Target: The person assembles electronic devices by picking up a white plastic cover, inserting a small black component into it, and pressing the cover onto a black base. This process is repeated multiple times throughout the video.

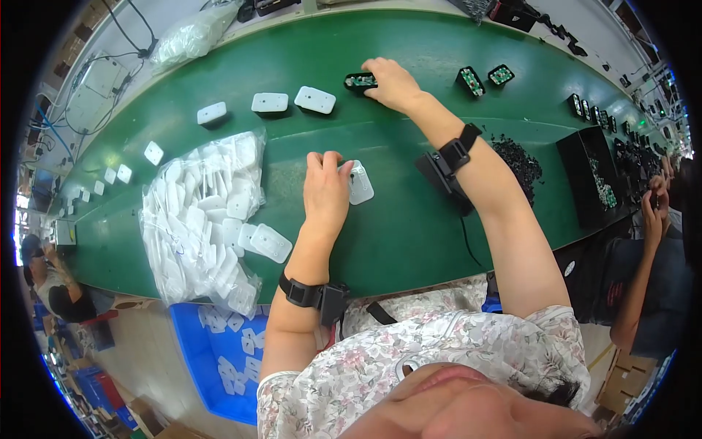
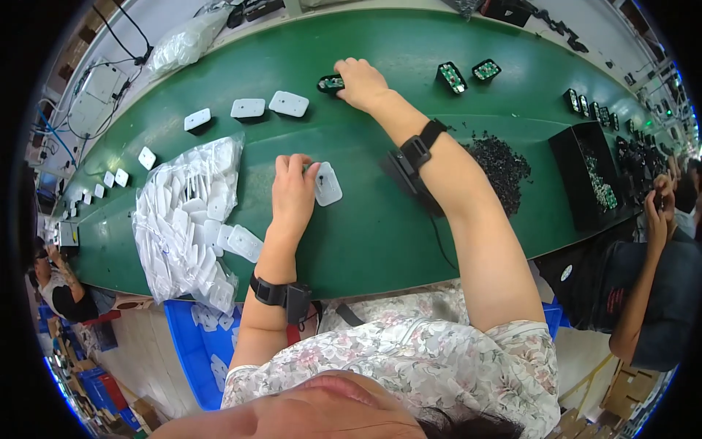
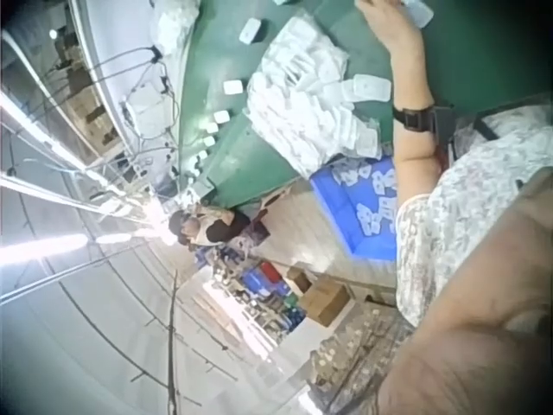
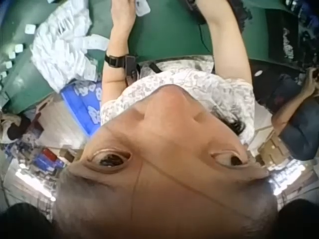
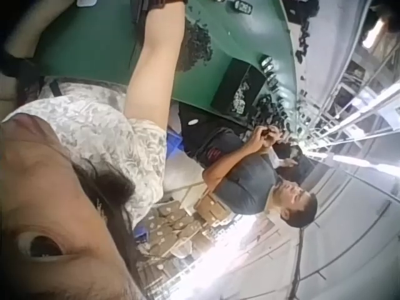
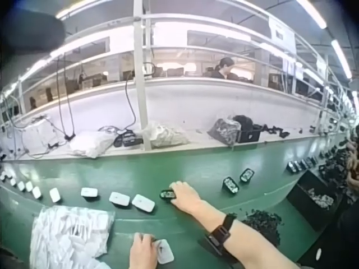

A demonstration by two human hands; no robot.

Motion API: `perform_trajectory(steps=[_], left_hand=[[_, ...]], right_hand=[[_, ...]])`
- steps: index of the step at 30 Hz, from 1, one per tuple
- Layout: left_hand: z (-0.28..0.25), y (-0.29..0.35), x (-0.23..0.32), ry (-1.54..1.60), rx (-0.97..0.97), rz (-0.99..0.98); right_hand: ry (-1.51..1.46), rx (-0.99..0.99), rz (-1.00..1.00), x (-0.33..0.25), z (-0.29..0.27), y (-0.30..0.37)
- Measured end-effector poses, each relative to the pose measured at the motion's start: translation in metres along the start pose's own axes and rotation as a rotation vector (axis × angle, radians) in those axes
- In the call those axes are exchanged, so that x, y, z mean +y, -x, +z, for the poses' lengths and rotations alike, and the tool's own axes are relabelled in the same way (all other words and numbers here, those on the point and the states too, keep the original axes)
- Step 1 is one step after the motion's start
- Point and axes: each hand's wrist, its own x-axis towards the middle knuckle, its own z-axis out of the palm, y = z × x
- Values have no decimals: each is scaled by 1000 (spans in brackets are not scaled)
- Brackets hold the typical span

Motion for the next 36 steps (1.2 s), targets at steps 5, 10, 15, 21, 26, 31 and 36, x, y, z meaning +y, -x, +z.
perform_trajectory(steps=[5, 10, 15, 21, 26, 31, 36], left_hand=[[-12, 8, 14, -261, -57, 79], [-5, 10, 8, -342, -33, 199], [-3, 14, -6, -395, -25, 220], [-1, 20, -12, -295, 59, 219], [-1, 16, -22, -111, -18, 380], [-7, 30, -24, 102, -54, 402], [-17, 33, -22, 248, -54, 340]], right_hand=[[-334, 7, 85, -23, -33, 62], [-550, -119, 112, -40, -39, 142], [134, 78, -66, -40, -33, 189], [-127, -86, -328, -52, -36, 217], [-128, -112, -379, -41, -36, 208], [-213, 84, -298, -51, -34, 180], [-106, 115, -363, -59, -14, 159]])
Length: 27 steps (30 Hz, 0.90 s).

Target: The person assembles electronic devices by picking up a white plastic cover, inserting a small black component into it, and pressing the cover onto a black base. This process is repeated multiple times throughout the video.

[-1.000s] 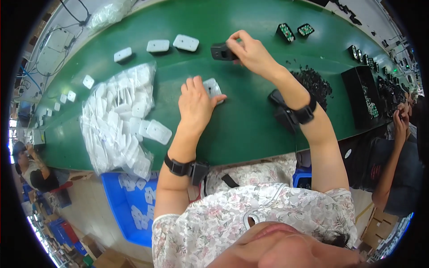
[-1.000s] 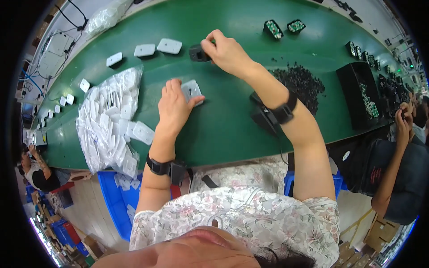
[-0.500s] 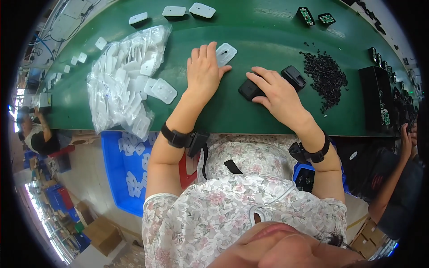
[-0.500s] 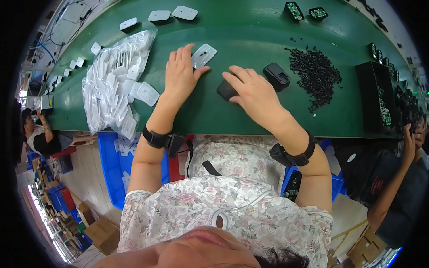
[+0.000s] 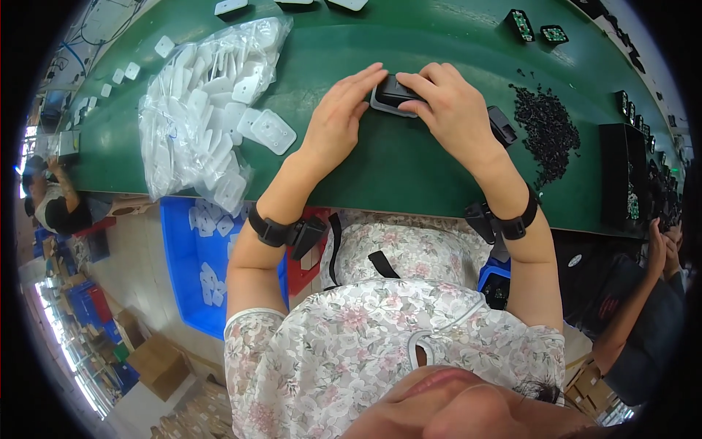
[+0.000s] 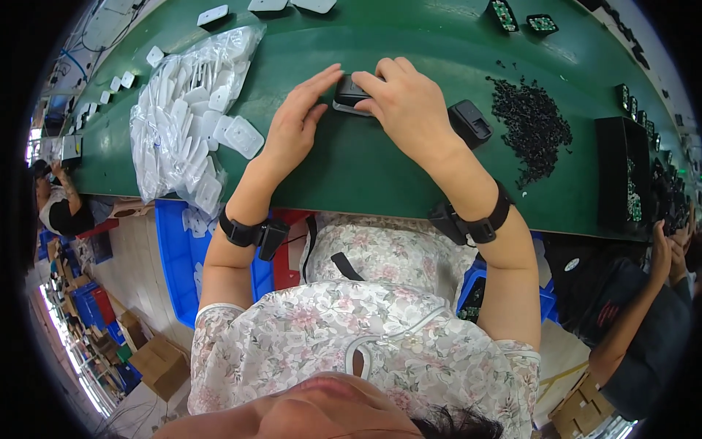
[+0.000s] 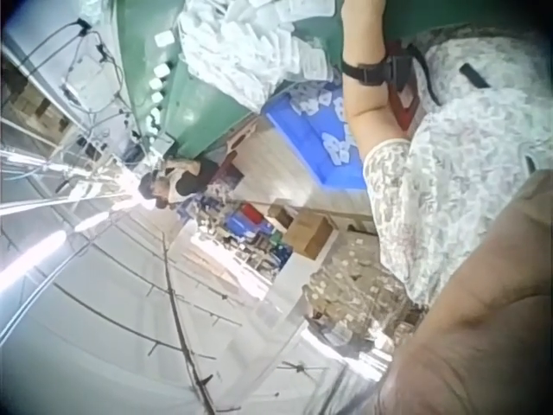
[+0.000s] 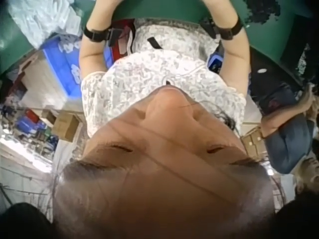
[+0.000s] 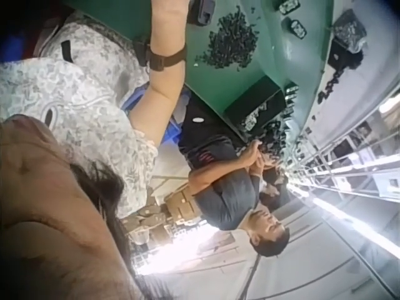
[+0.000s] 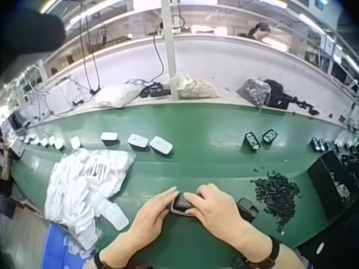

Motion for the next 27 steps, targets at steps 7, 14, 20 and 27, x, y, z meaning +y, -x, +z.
perform_trajectory(steps=[7, 14, 20, 27], left_hand=[[3, 10, -8, -159, -85, 92], [-8, 17, -1, -270, -152, 53], [-18, 17, -3, -432, -234, 156], [-12, 17, -1, -516, -227, 203]], right_hand=[[91, -109, -19, -7, 10, 1], [118, -86, -43, -20, 12, 1], [201, -51, -76, -19, 21, 5], [71, -191, 54, -20, 5, -4]])
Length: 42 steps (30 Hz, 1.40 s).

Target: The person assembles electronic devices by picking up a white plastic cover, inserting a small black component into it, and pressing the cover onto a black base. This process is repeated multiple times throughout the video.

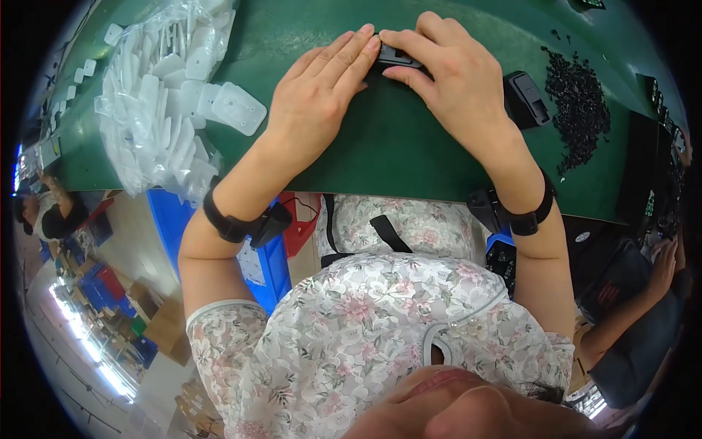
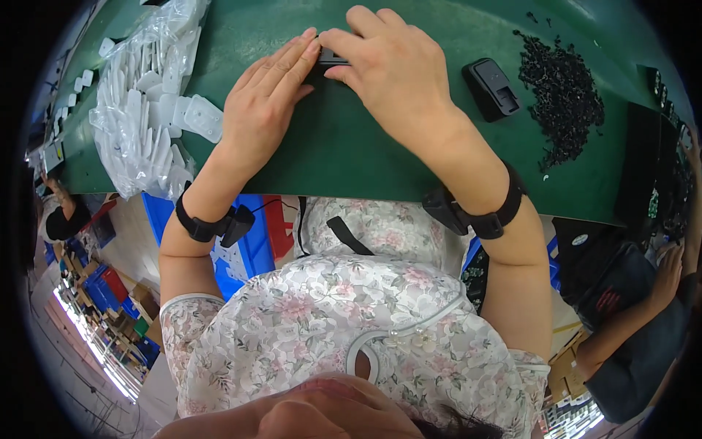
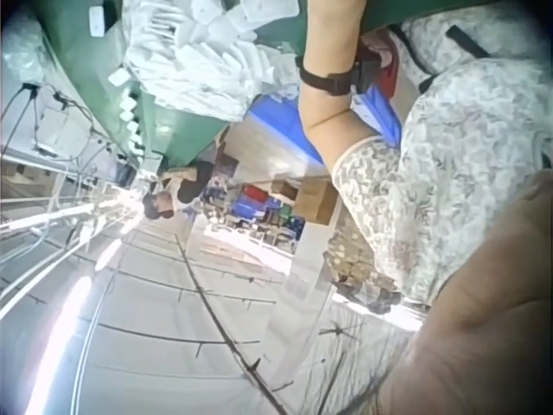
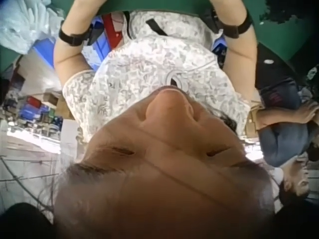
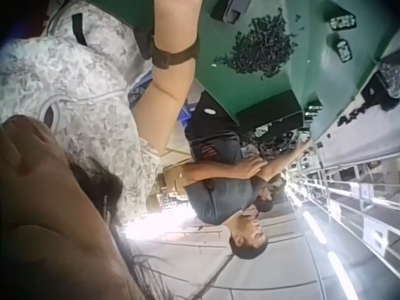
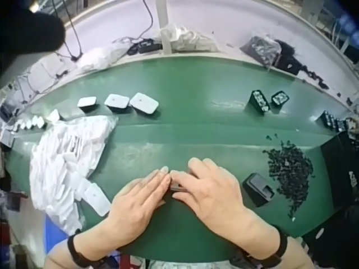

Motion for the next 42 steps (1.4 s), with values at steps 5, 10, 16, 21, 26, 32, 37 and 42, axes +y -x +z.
perform_trajectory(steps=[5, 10, 16, 21, 26, 32, 37, 42], left_hand=[[16, -22, 9, -191, 132, -65], [7, -37, 6, 536, 142, -419], [8, -33, 38, 1350, 131, -669], [3, -32, 40, 1389, 118, -665], [-13, -17, 34, 990, 200, -577], [-47, 52, -11, -39, 220, -398], [-66, 74, -14, -136, -24, -413], [-75, 75, -6, -135, -96, -402]], right_hand=[[-404, -48, 157, 26, -3, -15], [-1148, 127, 399, 34, 12, 1], [-1293, 207, 433, 9, 7, 14], [-1320, 261, 420, 5, 12, 5], [-926, 353, 264, 26, -3, -29], [-580, 280, 235, 91, -9, -85], [-321, 138, 226, 147, 2, -110], [-409, -164, 388, 172, -2, -126]])
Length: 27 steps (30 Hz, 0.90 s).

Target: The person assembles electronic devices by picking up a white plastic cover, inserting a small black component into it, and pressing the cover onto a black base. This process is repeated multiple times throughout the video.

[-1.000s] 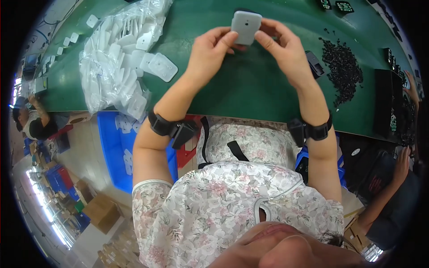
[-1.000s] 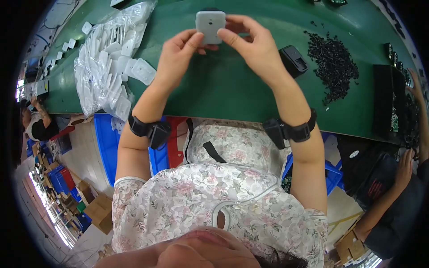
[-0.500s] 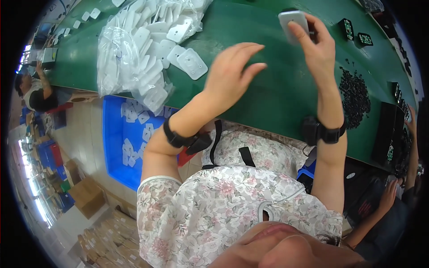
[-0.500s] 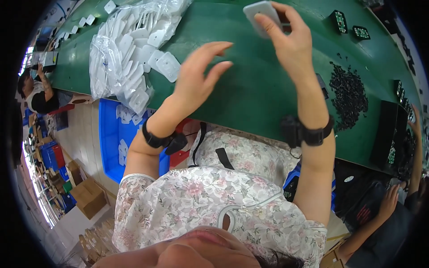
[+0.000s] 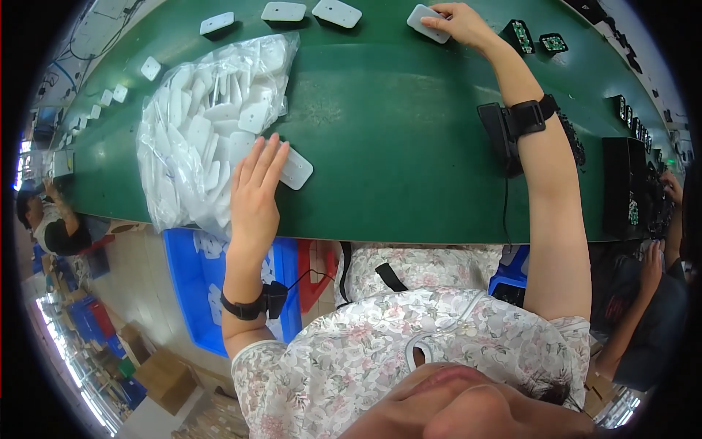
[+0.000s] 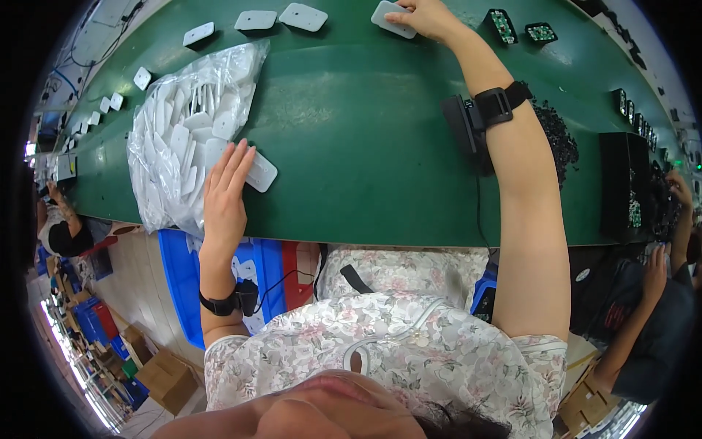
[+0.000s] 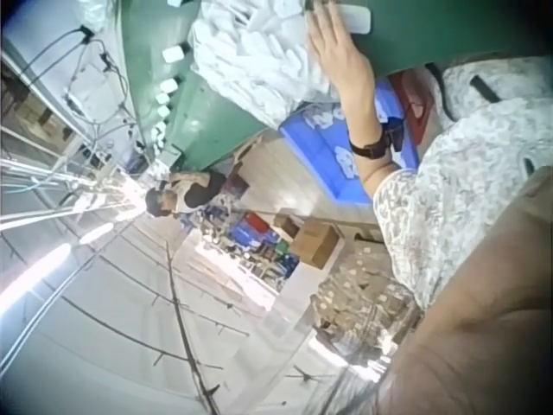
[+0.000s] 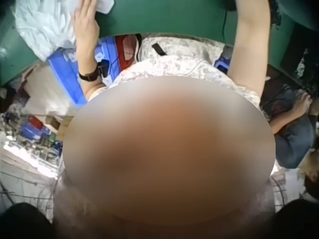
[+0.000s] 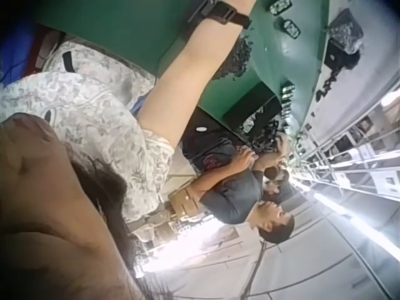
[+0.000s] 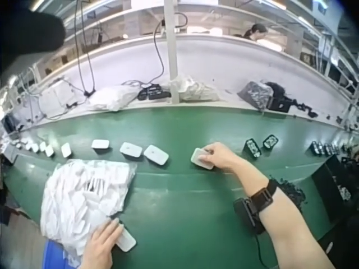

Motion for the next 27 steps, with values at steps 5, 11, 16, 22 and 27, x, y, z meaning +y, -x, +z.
perform_trajectory(steps=[5, 11, 16, 22, 27], left_hand=[[-4, 0, 3, -13, 57, 66], [3, -9, 6, 20, 166, 71], [5, -18, 0, -18, 187, 105], [4, -28, 5, 45, 235, 110], [25, -62, 21, 378, 287, 29]], right_hand=[[-45, 148, -42, 8, -5, -5], [-190, 176, -3, 24, -7, -14], [-95, 389, -82, -7, -30, 17], [420, 403, -87, -20, -59, 138], [744, 379, 140, 41, -50, 216]])
